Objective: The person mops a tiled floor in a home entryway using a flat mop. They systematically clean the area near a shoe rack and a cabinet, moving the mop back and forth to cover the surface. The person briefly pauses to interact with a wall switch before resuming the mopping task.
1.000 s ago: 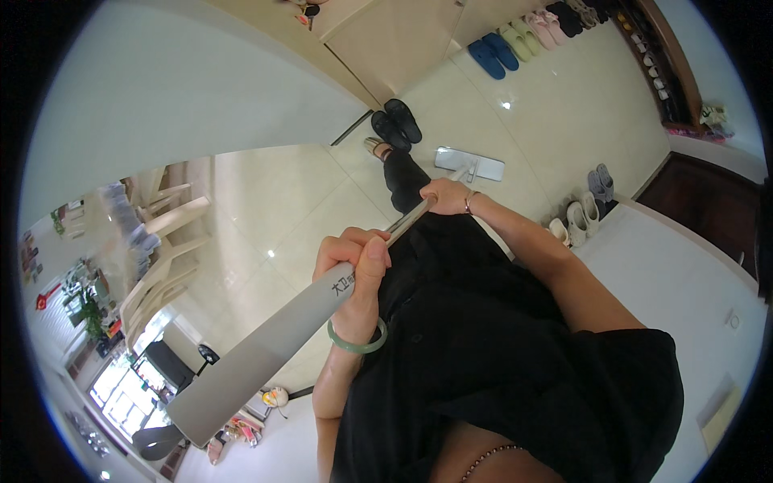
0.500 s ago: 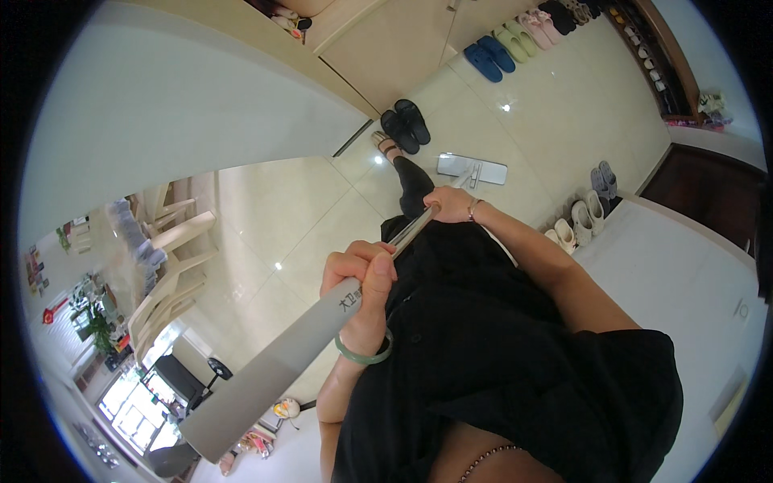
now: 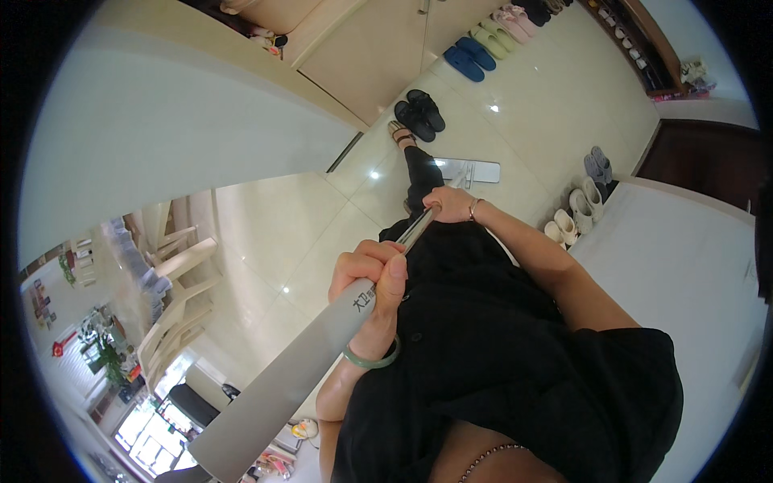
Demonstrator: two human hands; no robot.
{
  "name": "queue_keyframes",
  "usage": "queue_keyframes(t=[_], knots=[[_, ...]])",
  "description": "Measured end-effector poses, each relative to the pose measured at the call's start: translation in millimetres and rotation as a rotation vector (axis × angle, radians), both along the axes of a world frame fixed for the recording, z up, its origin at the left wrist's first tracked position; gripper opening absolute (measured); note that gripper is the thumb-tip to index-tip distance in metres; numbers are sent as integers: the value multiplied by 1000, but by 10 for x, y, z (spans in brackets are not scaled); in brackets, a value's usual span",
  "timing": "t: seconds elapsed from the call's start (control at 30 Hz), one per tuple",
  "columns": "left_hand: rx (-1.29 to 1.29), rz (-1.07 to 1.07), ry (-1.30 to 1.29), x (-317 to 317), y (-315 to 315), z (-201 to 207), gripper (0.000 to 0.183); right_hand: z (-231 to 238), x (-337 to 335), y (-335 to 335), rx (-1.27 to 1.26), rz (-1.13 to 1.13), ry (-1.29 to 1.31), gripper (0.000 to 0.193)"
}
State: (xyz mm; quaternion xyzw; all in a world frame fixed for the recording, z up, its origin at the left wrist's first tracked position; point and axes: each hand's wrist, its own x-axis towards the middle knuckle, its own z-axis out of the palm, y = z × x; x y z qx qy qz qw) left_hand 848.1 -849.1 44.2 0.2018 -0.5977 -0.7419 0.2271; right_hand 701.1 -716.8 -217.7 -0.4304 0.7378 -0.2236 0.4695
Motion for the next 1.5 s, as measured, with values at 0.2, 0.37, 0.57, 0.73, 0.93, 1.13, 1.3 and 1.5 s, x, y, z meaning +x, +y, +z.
queue_keyframes(t=[0.2,0.37,0.57,0.73,0.93,1.13,1.3,1.5], knots=[[-51,22,-60,65,22,98,21,-146,178,12,-99,-106,45,22],[-85,-9,32,284,-123,178,23,-63,370,-67,-99,-93,42,17],[-177,-41,141,385,-509,443,25,357,626,-592,-187,-211,-34,11],[-278,-128,163,292,-648,450,26,273,586,-1029,-330,-337,-46,10],[-353,-61,91,255,-758,195,23,-55,458,-1337,-404,-410,-51,7],[-411,134,-66,539,-469,252,24,-138,692,-1311,-338,-165,-52,3],[-413,254,-223,824,52,465,27,-98,1224,-1100,-299,22,-146,9],[-462,421,-270,875,609,555,25,160,1220,-747,-201,262,-210,15]])
